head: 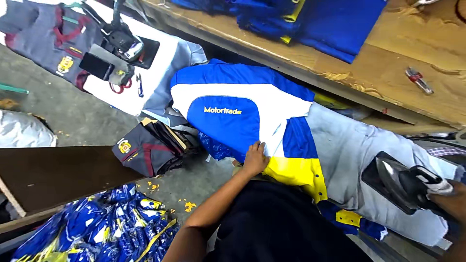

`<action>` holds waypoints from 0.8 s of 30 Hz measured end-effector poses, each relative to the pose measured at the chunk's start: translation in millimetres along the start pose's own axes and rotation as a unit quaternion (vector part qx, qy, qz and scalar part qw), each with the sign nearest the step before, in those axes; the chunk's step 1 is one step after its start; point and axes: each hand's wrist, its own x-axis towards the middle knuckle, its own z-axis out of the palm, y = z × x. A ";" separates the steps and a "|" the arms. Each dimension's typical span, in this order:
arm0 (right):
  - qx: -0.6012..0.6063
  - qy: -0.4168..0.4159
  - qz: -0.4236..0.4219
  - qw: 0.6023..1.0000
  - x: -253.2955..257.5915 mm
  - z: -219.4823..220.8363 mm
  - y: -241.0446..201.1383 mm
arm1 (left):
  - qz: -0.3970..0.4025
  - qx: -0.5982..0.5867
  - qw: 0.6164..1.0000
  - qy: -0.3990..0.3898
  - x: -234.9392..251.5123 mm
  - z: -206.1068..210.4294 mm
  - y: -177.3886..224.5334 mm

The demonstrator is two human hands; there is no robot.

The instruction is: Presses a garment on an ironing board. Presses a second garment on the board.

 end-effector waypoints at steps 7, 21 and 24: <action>0.126 -0.054 -0.123 0.983 19.2 -15.0 2.2 | 0.011 -0.113 0.993 0.018 3.3 -17.6 -15.3; 0.083 0.007 -0.215 0.973 -115.9 0.2 -164.8 | -0.116 -0.224 0.952 0.172 -52.0 -93.8 -161.3; 0.090 0.009 -0.246 0.965 -163.8 12.3 -235.5 | -0.101 -0.242 0.949 0.175 -46.4 -109.8 -192.8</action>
